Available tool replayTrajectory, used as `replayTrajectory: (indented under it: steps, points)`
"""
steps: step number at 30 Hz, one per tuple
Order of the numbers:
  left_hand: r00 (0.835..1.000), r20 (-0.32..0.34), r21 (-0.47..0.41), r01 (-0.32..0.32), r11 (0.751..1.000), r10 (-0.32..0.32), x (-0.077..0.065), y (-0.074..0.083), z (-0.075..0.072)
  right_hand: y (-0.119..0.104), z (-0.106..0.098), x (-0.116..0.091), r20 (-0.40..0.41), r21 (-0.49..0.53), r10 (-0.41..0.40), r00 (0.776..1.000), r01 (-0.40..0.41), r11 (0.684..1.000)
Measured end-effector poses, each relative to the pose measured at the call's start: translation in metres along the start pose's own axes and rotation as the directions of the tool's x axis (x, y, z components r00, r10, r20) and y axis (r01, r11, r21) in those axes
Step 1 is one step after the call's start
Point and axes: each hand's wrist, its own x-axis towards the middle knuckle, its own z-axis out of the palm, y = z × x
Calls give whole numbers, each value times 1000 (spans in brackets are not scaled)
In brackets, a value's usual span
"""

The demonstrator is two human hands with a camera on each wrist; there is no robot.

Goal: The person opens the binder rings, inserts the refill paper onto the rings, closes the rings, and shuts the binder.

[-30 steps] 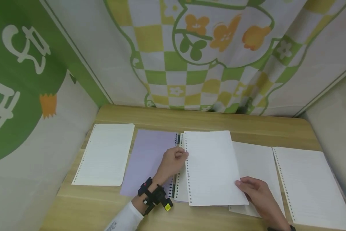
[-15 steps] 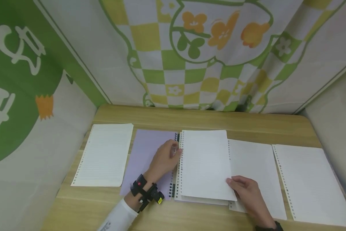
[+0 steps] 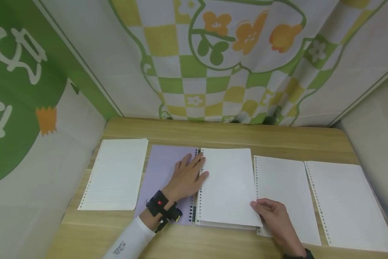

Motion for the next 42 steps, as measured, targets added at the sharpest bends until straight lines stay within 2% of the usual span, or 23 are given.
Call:
replayTrajectory:
  steps: [11,20,24,27,32,42]
  points:
    - [1000,12,19,9,1000,-9,-3,-1,-4,-2,4,1,13,-11,0,1000,0,1000]
    - [999,38,97,-15,995,11,-4,-3,-3,-5,5,0,22,2,0,1000,0,1000]
    - [998,63,106,-15,994,8,-8,-2,-5,-5,5,1,19,-3,-11,1000,11,1000]
    - [995,93,106,-32,994,22,-17,0,-5,-4,5,1,15,-10,-15,1000,15,1000]
    - [988,140,78,-81,994,70,-41,5,-2,-4,5,1,9,-22,-10,1000,11,1000]
    - [982,174,-9,-66,998,66,-86,21,7,-2,6,1,0,-54,-1,1000,1,999]
